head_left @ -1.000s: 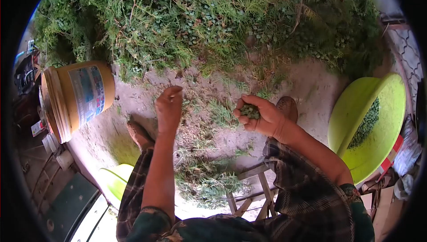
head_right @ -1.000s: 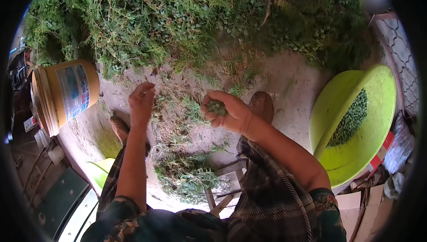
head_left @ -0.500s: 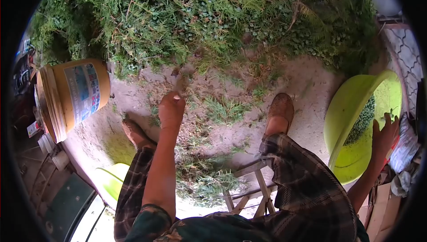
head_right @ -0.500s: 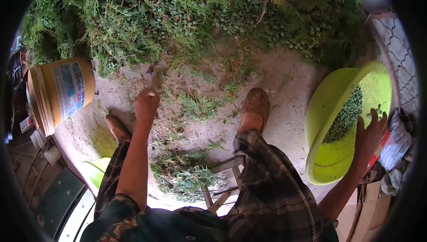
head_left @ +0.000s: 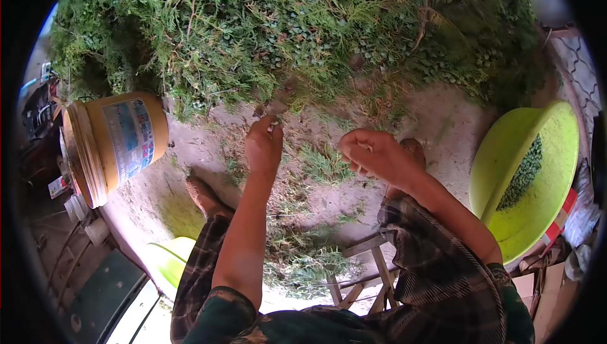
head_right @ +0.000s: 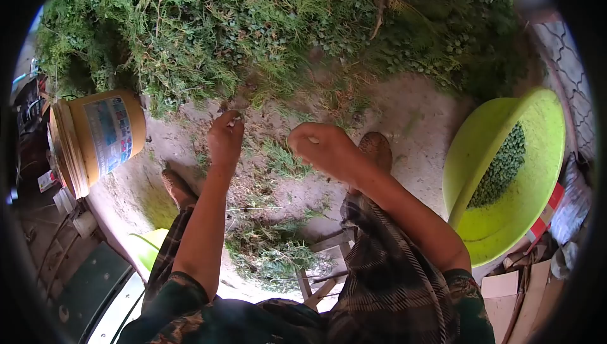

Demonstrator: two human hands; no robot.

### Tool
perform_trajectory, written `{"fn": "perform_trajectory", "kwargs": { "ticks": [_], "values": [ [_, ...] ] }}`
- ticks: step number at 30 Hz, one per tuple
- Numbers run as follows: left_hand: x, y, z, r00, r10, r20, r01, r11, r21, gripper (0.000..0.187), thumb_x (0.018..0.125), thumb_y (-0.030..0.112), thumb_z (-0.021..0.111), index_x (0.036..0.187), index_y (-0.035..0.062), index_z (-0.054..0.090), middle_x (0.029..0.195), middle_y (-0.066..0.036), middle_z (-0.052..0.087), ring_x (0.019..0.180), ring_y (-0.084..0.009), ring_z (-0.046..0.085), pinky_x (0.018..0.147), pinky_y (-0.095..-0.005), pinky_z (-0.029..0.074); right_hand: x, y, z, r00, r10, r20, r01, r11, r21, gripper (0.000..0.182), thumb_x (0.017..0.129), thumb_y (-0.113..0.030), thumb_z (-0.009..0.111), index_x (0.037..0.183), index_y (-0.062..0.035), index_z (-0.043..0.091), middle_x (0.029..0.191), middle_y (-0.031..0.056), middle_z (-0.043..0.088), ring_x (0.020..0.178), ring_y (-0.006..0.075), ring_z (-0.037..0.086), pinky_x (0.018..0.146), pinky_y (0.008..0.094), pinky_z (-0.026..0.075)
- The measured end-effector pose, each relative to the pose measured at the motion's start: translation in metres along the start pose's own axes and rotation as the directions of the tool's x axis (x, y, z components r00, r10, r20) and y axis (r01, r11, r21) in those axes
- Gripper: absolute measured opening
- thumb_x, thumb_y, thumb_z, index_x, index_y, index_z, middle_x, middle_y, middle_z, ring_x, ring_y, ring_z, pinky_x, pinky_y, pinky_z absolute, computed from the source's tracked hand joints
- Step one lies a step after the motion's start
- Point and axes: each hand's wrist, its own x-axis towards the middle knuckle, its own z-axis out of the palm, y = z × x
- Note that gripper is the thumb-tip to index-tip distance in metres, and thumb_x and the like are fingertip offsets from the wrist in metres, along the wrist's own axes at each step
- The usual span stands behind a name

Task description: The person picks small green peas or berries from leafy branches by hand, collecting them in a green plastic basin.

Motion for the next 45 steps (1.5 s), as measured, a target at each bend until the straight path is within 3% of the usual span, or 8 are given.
{"fn": "perform_trajectory", "kwargs": {
  "ticks": [5,9,10,16,25,28,31,45],
  "values": [
    [-0.033,0.086,-0.041,0.935,0.066,0.348,0.087,0.910,-0.406,0.021,0.082,0.012,0.064,0.099,0.0005,0.063,0.082,-0.009,0.066,0.072,-0.0144,0.062,0.064,-0.0267,0.050,0.018,0.014,0.013,0.957,0.291,0.005,-0.239,0.777,0.582,0.030,0.094,-0.031,0.047,0.100,-0.0045,0.059,0.092,0.0065,0.060,0.071,0.0148,0.060,0.063,0.0330,0.054],
    [0.006,-0.019,-0.028,0.981,0.017,-0.193,-0.035,0.995,-0.089,0.023,0.089,0.011,0.054,0.106,-0.0009,0.064,0.092,-0.019,0.067,0.072,-0.0217,0.064,0.063,-0.0318,0.052,0.020,0.042,-0.003,0.954,0.163,0.251,-0.296,0.639,0.710,0.031,0.093,-0.032,0.049,0.093,-0.0026,0.058,0.082,0.0084,0.061,0.066,0.0156,0.062,0.058,0.0346,0.055],
    [0.025,-0.010,-0.044,0.927,-0.373,-0.039,0.369,0.926,-0.081,0.027,0.088,0.009,0.052,0.111,-0.0036,0.059,0.098,-0.025,0.063,0.082,-0.0284,0.063,0.071,-0.0369,0.050,0.020,0.044,-0.004,0.959,0.143,0.246,-0.280,0.634,0.721,0.029,0.094,-0.030,0.048,0.092,-0.0022,0.058,0.081,0.0087,0.061,0.063,0.0150,0.061,0.054,0.0335,0.054],
    [0.090,-0.093,-0.019,0.839,-0.054,-0.542,0.294,0.883,0.366,0.049,0.076,0.015,0.064,0.120,-0.0012,0.049,0.107,-0.023,0.057,0.094,-0.0358,0.057,0.078,-0.0432,0.047,0.016,0.045,-0.004,0.958,0.204,0.203,-0.286,0.612,0.738,0.028,0.095,-0.026,0.048,0.089,0.0000,0.057,0.078,0.0093,0.061,0.059,0.0139,0.060,0.047,0.0318,0.052],
    [0.064,-0.096,-0.023,0.957,-0.096,-0.275,0.078,0.994,-0.074,0.033,0.076,0.007,0.065,0.107,0.0018,0.057,0.092,-0.014,0.066,0.073,-0.0257,0.064,0.061,-0.0332,0.051,0.015,0.042,0.001,0.965,0.180,0.190,-0.261,0.686,0.679,0.030,0.094,-0.027,0.050,0.087,0.0006,0.058,0.075,0.0094,0.060,0.054,0.0136,0.058,0.045,0.0296,0.051],
    [0.045,-0.073,-0.027,0.856,-0.515,0.042,0.375,0.564,-0.736,0.025,0.087,0.009,0.057,0.110,-0.0014,0.054,0.094,-0.012,0.064,0.073,-0.0170,0.062,0.060,-0.0241,0.051,0.015,0.047,-0.001,0.969,0.165,0.183,-0.247,0.679,0.691,0.030,0.094,-0.028,0.050,0.088,0.0005,0.058,0.076,0.0095,0.060,0.054,0.0138,0.059,0.046,0.0293,0.052],
    [0.025,-0.053,-0.037,0.888,-0.349,0.298,0.329,0.031,-0.944,0.023,0.091,0.004,0.049,0.114,0.0012,0.050,0.104,-0.013,0.060,0.079,-0.0166,0.059,0.064,-0.0242,0.050,0.014,0.043,-0.001,0.968,0.148,0.204,-0.249,0.686,0.683,0.028,0.093,-0.026,0.051,0.093,0.0003,0.058,0.082,0.0091,0.060,0.061,0.0138,0.060,0.052,0.0303,0.053],
    [-0.023,0.082,-0.055,0.735,0.125,0.666,0.658,0.104,-0.746,0.021,0.093,0.012,0.051,0.112,0.0018,0.050,0.094,-0.011,0.060,0.073,-0.0129,0.060,0.061,-0.0246,0.053,0.021,0.007,0.019,0.977,-0.143,0.160,0.025,0.817,0.576,0.036,0.087,-0.027,0.063,0.110,-0.0004,0.055,0.093,0.0042,0.059,0.081,0.0109,0.055,0.069,0.0278,0.050]
  ]
}}
